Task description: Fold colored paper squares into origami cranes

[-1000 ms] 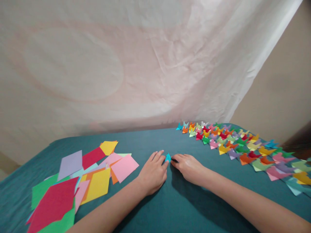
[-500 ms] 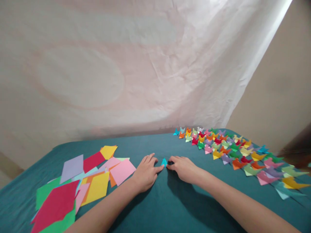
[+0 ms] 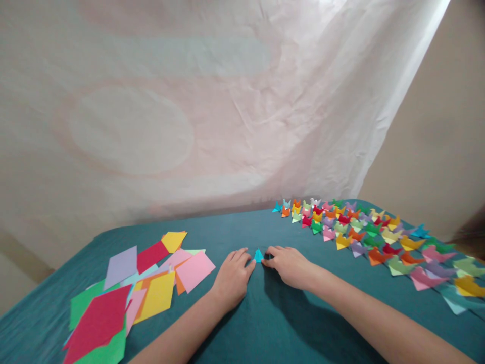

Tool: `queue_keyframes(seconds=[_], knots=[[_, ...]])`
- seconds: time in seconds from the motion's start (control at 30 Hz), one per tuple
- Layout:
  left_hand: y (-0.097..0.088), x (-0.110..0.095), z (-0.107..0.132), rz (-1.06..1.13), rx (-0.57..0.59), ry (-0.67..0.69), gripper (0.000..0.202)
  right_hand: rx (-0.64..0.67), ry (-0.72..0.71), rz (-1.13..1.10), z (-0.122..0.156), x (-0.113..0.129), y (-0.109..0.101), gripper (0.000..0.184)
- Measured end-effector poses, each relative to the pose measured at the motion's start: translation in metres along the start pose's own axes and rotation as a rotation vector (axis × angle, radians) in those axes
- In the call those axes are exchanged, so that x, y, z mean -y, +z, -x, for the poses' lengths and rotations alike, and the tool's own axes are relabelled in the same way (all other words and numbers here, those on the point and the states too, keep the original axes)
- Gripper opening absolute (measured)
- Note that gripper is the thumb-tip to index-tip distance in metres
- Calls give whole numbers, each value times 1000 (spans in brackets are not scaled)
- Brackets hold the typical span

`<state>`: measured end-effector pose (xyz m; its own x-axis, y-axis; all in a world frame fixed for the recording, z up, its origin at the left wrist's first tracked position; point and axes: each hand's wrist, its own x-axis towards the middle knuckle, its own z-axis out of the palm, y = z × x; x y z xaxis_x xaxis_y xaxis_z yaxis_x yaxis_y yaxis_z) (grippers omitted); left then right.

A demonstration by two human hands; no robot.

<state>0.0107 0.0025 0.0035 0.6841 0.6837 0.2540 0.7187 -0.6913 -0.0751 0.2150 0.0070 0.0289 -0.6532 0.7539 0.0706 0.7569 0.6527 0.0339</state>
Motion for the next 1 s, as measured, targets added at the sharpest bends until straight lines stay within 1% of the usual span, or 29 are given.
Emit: queue_keyframes(seconds=[0.13,0.53,0.73,0.8,0.9,1.0], knots=[[2,1,-1,22,-22,20,31,-3,-6,5,1,-1,2,34],[4,3,2,35,-12,32,31,32,-29,-38,2,-2,2,39],[0,1,1,5,1,41,31,10,-25,-88,1,-7,6,42],[-2,0,-1,-15,12,48,31,-23,-17,-128,-2,-10,12,41],[-1,0,-3,-43,22,61,30,-132,35,-238,-9,-16,26,37],[1,0,-4,-49,13,77,28,-265,173,-401,-18,-18,43,36]])
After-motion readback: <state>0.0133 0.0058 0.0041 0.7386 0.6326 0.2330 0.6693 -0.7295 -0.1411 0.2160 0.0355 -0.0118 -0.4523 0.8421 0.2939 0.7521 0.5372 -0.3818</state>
